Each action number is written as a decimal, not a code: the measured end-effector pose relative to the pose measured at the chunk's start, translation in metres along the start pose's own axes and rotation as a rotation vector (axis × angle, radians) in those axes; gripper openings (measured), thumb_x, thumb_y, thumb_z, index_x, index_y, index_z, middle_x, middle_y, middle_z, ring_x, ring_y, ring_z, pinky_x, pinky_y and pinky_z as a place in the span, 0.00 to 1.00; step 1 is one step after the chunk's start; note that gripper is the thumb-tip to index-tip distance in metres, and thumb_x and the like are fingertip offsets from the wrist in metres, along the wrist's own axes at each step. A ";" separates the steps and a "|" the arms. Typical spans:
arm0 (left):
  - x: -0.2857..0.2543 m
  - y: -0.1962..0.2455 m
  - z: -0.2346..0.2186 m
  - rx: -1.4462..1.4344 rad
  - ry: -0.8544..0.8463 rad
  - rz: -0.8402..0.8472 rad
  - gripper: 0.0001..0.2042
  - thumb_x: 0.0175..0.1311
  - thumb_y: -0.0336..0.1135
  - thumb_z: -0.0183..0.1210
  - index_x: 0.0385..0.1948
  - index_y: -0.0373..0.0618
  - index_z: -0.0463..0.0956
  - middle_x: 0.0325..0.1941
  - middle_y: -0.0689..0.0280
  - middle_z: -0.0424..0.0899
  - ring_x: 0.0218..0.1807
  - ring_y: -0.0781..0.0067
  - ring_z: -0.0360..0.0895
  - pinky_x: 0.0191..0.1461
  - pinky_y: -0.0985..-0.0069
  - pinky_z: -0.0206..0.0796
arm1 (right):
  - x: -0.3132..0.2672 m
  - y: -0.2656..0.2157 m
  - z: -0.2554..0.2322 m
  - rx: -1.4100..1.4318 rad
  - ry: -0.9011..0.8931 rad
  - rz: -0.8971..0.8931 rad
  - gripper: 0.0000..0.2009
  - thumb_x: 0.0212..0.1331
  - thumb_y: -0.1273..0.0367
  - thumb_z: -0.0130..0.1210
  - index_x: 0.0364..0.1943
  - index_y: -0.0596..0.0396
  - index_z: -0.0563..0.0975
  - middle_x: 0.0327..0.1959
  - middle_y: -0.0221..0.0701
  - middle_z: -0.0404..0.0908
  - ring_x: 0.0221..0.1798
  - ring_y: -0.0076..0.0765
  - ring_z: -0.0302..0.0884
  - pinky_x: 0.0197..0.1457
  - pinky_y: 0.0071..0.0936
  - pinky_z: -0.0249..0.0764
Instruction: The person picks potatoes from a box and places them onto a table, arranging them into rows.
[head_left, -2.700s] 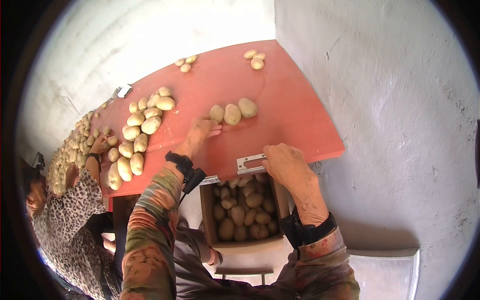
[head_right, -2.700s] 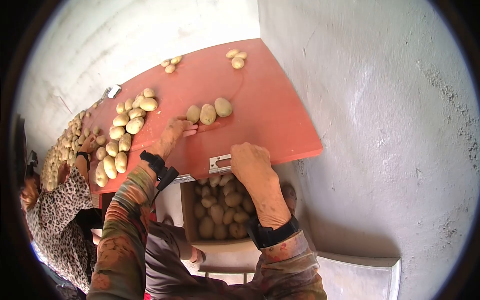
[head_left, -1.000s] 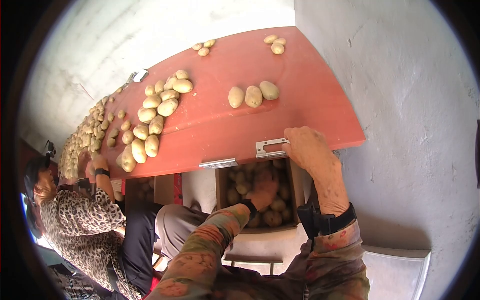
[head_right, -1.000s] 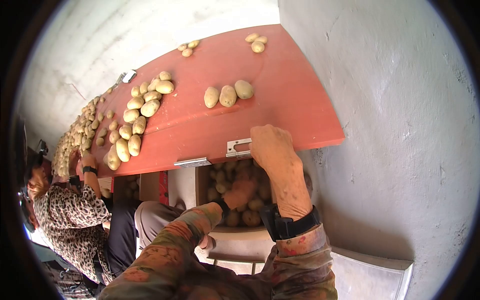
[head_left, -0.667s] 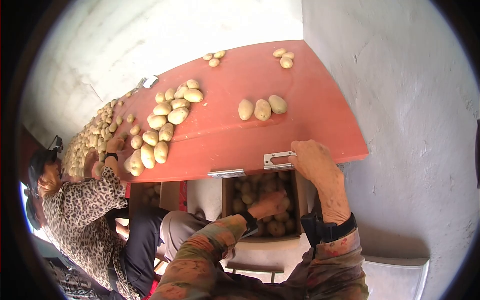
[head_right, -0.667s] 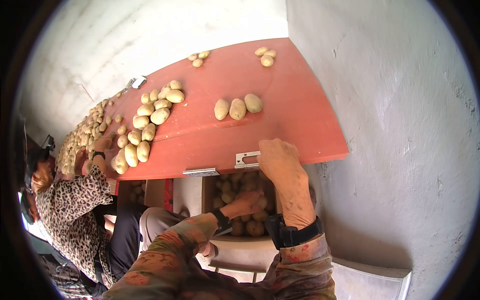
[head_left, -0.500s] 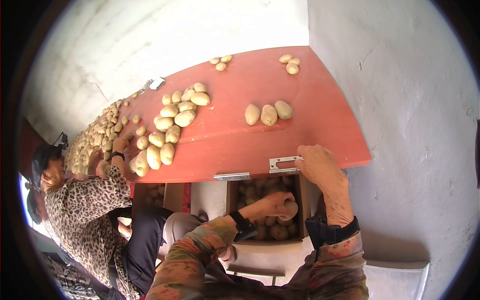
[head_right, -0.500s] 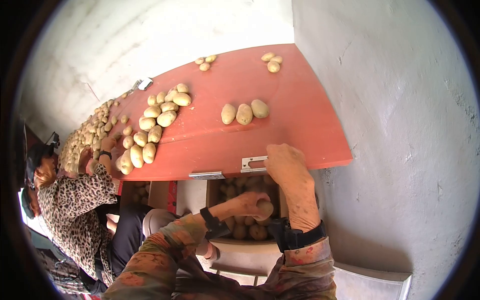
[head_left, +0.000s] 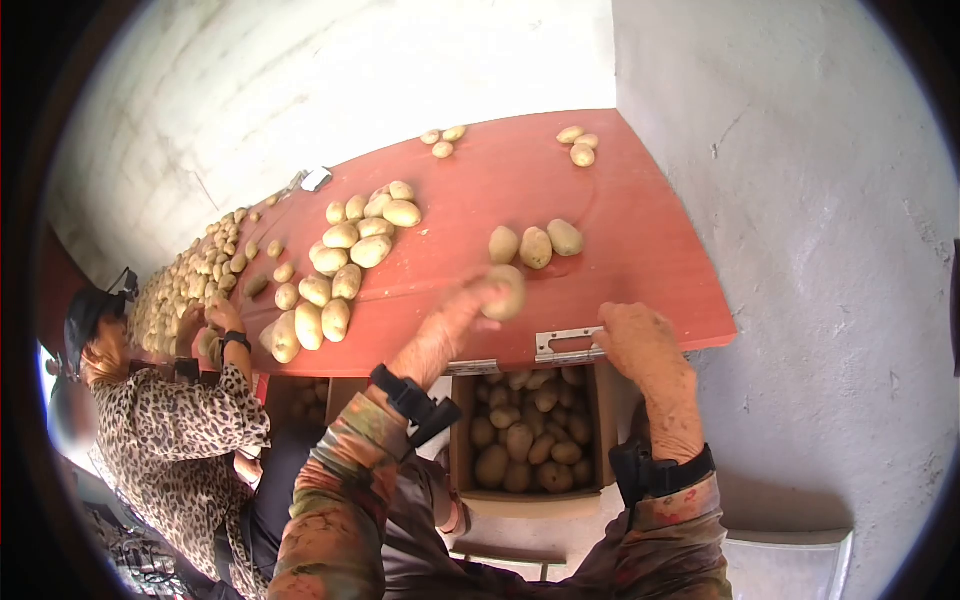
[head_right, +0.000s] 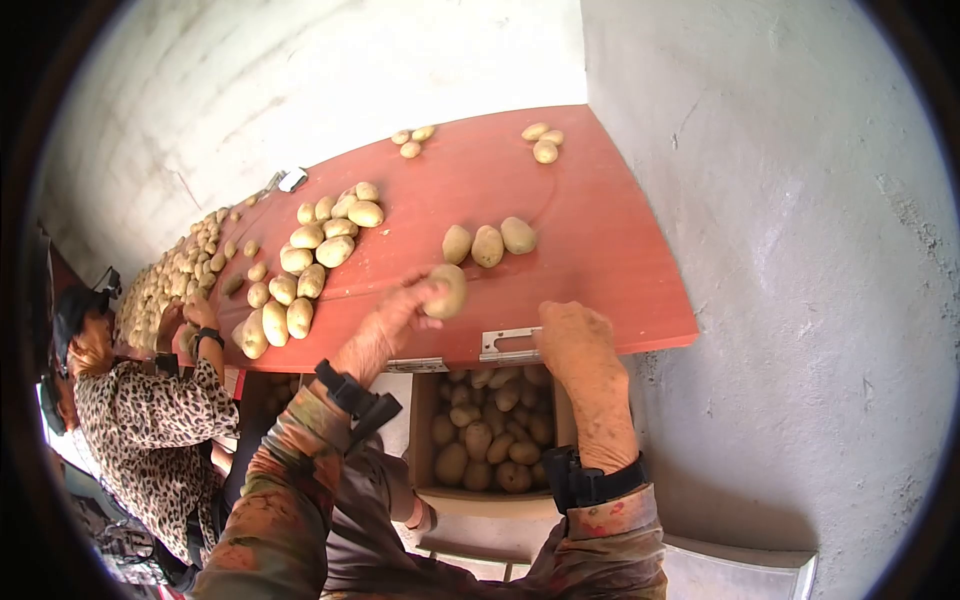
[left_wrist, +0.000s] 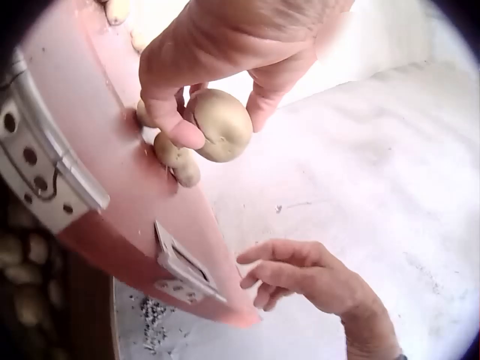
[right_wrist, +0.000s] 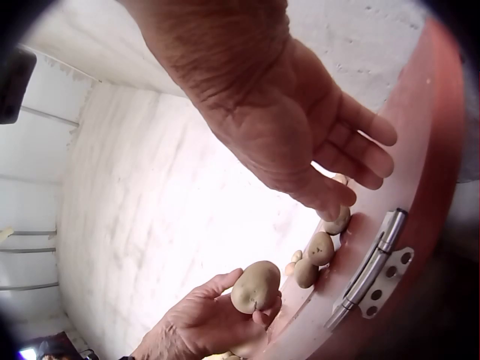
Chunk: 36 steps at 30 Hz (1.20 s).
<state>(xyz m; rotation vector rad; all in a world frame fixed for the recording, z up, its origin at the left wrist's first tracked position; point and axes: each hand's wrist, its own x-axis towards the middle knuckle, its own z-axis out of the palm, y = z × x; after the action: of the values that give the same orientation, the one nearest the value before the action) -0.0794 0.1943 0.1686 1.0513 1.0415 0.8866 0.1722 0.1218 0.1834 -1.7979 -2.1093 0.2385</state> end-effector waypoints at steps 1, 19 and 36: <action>0.010 0.003 -0.008 0.028 0.108 0.023 0.25 0.58 0.38 0.63 0.57 0.44 0.67 0.46 0.62 0.78 0.44 0.71 0.79 0.34 0.77 0.75 | 0.002 0.000 0.001 -0.005 -0.012 0.002 0.09 0.55 0.66 0.55 0.33 0.57 0.77 0.29 0.44 0.81 0.39 0.53 0.79 0.44 0.47 0.74; 0.083 -0.019 -0.032 0.279 0.490 0.165 0.27 0.55 0.33 0.60 0.59 0.42 0.65 0.47 0.57 0.79 0.40 0.65 0.79 0.36 0.74 0.73 | -0.018 0.001 0.001 -0.007 0.000 -0.011 0.09 0.53 0.67 0.55 0.30 0.60 0.77 0.29 0.47 0.80 0.39 0.55 0.79 0.43 0.47 0.74; 0.081 -0.035 -0.041 1.065 0.469 0.386 0.32 0.46 0.38 0.66 0.57 0.41 0.68 0.45 0.45 0.80 0.51 0.49 0.78 0.53 0.63 0.70 | -0.068 0.010 -0.010 -0.077 0.043 -0.013 0.06 0.50 0.72 0.54 0.26 0.59 0.81 0.27 0.46 0.82 0.36 0.50 0.82 0.41 0.41 0.78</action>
<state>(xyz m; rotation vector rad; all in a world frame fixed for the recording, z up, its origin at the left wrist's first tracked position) -0.0938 0.2710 0.1097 2.0369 1.8303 0.9006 0.1937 0.0559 0.1781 -1.8145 -2.1272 0.1161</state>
